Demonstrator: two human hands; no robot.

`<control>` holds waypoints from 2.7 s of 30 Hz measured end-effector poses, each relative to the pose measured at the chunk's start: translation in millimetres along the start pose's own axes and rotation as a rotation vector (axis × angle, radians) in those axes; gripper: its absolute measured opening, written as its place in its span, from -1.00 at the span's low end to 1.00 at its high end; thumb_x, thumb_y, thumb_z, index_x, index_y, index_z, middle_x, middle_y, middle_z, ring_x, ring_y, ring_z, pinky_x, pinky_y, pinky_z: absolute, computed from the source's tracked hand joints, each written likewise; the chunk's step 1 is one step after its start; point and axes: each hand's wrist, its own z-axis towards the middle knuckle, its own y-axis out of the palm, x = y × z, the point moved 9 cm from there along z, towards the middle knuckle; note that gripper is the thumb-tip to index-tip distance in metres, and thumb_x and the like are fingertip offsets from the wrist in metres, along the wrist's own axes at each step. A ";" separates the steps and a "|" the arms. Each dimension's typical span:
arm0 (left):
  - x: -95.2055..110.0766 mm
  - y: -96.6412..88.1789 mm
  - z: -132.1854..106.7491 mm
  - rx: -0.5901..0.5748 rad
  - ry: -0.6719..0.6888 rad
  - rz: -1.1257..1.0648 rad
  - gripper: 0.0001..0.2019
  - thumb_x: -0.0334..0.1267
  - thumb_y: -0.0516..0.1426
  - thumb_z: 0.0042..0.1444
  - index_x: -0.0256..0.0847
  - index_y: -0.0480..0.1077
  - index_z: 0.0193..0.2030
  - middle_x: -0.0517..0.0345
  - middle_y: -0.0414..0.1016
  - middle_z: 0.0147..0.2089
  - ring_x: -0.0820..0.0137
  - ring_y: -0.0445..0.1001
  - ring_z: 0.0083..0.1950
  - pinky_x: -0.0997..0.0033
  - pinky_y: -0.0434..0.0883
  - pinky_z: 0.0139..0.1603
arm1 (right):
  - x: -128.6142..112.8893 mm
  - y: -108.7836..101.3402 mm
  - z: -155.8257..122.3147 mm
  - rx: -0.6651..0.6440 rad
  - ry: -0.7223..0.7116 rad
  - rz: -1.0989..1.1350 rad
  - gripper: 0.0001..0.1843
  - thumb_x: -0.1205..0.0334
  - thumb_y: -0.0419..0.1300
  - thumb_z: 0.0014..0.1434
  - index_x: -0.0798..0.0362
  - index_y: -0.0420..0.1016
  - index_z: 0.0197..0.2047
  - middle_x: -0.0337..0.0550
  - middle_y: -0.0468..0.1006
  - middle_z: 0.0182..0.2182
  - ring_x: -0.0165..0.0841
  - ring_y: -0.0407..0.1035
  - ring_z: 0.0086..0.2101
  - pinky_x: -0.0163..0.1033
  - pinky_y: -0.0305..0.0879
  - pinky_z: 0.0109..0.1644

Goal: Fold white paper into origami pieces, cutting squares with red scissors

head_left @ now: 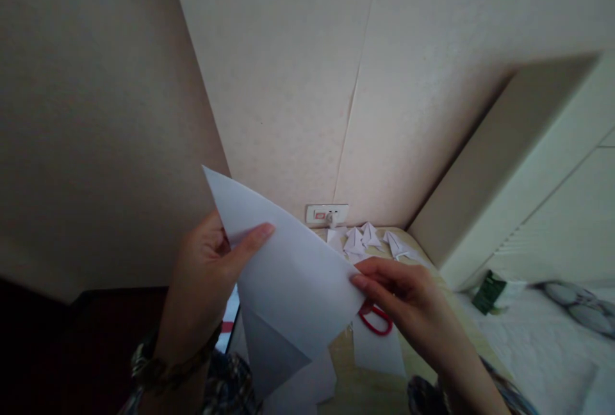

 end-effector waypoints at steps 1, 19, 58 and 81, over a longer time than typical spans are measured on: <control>1.4 -1.6 0.9 0.011 0.012 -0.002 -0.88 -0.24 0.30 -0.04 -0.16 0.46 -0.37 0.25 0.58 -0.41 0.40 0.52 -0.41 0.53 0.44 -0.47 | 2.3 0.4 -0.7 -0.007 0.023 0.038 -0.76 0.14 0.16 0.19 0.09 0.53 -0.41 -0.26 0.51 -0.60 -0.47 0.39 -0.56 -0.41 0.24 -0.52; 5.3 4.4 1.5 -0.116 0.045 0.075 -0.82 -0.17 0.30 -0.04 -0.16 0.51 -0.29 0.26 0.61 -0.41 0.44 0.52 -0.45 0.62 0.44 -0.53 | 3.4 -25.6 -10.7 0.318 -0.097 0.133 -0.81 0.18 0.18 0.19 -0.05 0.64 -0.31 -0.23 0.67 -0.44 -0.42 0.50 -0.46 -0.42 0.39 -0.40; -17.5 43.4 5.8 -0.352 0.270 0.661 0.12 -0.26 0.34 -0.14 0.20 -0.36 0.39 0.03 -0.24 0.47 0.02 -0.13 0.44 -0.13 0.12 0.30 | -4.2 -55.7 49.4 0.355 -0.173 0.252 -0.73 0.11 0.28 0.03 0.05 0.43 -0.60 -0.29 0.40 -0.69 -0.47 0.29 -0.61 -0.40 0.18 -0.52; -15.7 64.7 -4.5 -0.421 0.331 0.722 0.19 -0.29 0.33 -0.13 0.14 -0.52 0.38 -0.04 -0.34 0.48 0.02 -0.23 0.45 -0.12 0.02 0.35 | -18.8 -57.7 31.3 0.460 -0.240 0.232 -0.66 0.17 0.27 0.05 0.02 0.21 -0.60 -0.35 0.27 -0.66 -0.48 0.15 -0.60 -0.39 0.03 -0.57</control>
